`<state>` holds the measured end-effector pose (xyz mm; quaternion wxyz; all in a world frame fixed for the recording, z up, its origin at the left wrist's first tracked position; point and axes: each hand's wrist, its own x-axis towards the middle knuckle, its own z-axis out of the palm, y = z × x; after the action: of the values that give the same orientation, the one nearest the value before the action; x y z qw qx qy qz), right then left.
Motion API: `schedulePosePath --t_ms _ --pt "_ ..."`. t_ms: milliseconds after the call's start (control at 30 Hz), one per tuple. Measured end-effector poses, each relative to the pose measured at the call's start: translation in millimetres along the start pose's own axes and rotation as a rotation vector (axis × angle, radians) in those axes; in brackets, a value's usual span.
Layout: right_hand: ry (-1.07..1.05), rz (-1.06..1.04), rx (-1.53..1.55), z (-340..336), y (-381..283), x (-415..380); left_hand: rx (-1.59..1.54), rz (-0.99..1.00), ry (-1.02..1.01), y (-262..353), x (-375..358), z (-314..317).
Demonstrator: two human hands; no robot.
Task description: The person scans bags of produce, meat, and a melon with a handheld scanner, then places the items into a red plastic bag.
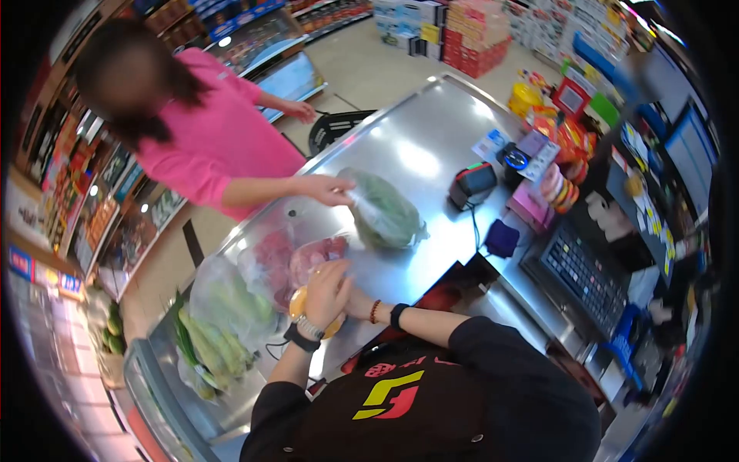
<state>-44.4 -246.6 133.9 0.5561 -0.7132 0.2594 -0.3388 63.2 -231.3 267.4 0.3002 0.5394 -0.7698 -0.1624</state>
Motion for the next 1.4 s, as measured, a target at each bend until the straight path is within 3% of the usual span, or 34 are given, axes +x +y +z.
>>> schedulePosePath --t_ms 133,200,267,333,367,400,467,500,567,667,767,833,900,933,1033,1100,1167,1200,1233,1300,1367,1400 --pt "0.213 -0.042 -0.299 -80.2 -49.1 -63.4 -0.400 -0.363 0.162 -45.0 41.1 81.7" --pt "0.361 -0.052 -0.460 -130.2 -60.3 -90.2 -0.811 -0.222 0.069 -65.9 58.6 97.8" --pt "0.424 -0.120 -0.617 -176.4 -76.7 -115.5 -1.593 -0.599 0.260 -7.9 64.4 85.4" --pt "0.704 -0.055 -0.630 -215.2 -69.2 -125.7 -1.563 -0.584 0.321 -7.6 62.7 96.4" --pt "0.794 -0.040 -0.707 -237.6 -64.9 -126.6 -1.395 -0.653 0.333 -0.3 60.7 99.8" --pt "0.876 -0.023 -0.777 -260.2 -62.0 -125.0 -1.219 -0.719 0.354 4.3 55.0 103.9" --pt "0.946 0.089 -1.010 -297.1 -46.2 -115.4 -1.234 -0.699 0.402 -21.9 46.3 125.6" --pt "0.918 0.248 -1.001 -313.1 -26.9 -108.2 -1.245 -0.726 0.428 -28.4 44.0 131.3" --pt "0.906 0.335 -1.017 -329.0 -23.1 -97.9 -1.252 -0.774 0.513 -44.6 39.9 143.3" --pt "0.897 0.400 -0.955 -345.4 -6.0 -82.7 -1.372 -0.756 0.431 -83.8 27.9 162.9" --pt "0.898 0.389 -0.927 -349.5 -5.8 -71.1 -1.466 -0.906 0.238 -82.9 49.2 140.9" --pt "0.992 0.136 -0.909 -355.2 -1.6 -63.0 -1.229 -0.873 0.302 -81.6 87.2 110.1" --pt "1.009 0.177 -0.842 -351.4 10.2 -59.9 -0.945 -0.794 0.406 -66.1 129.9 68.8" --pt "0.967 0.216 -0.795 -351.1 9.7 -63.5 -0.981 -0.606 0.323 -113.1 151.0 67.3" --pt "0.938 0.317 -0.838 -349.6 3.6 -63.0 -0.743 -0.407 0.099 -66.9 212.4 29.9" --pt "0.917 0.401 -0.844 -348.8 -5.0 -64.7 -0.251 -0.283 -0.081 -15.9 228.4 11.6" --pt "0.906 0.412 -0.832 -350.6 -9.1 -66.5 0.192 0.328 0.064 25.9 210.0 24.9" --pt "0.897 0.397 -0.835 -352.1 -7.7 -68.2 0.341 0.429 -0.102 48.3 197.4 28.8" --pt "0.900 0.375 -0.833 -354.2 -5.1 -69.9 0.582 0.480 -0.090 49.0 170.9 52.5" --pt "0.907 0.368 -0.779 -358.2 -5.1 -70.2 0.575 0.568 -0.254 31.8 118.0 90.3" --pt "0.909 0.367 -0.730 -360.7 -9.7 -74.3 0.558 0.431 -0.444 3.8 66.4 120.5" --pt "0.902 0.356 -0.713 -361.5 -8.5 -77.3 0.548 0.439 -0.391 1.5 49.5 123.0"
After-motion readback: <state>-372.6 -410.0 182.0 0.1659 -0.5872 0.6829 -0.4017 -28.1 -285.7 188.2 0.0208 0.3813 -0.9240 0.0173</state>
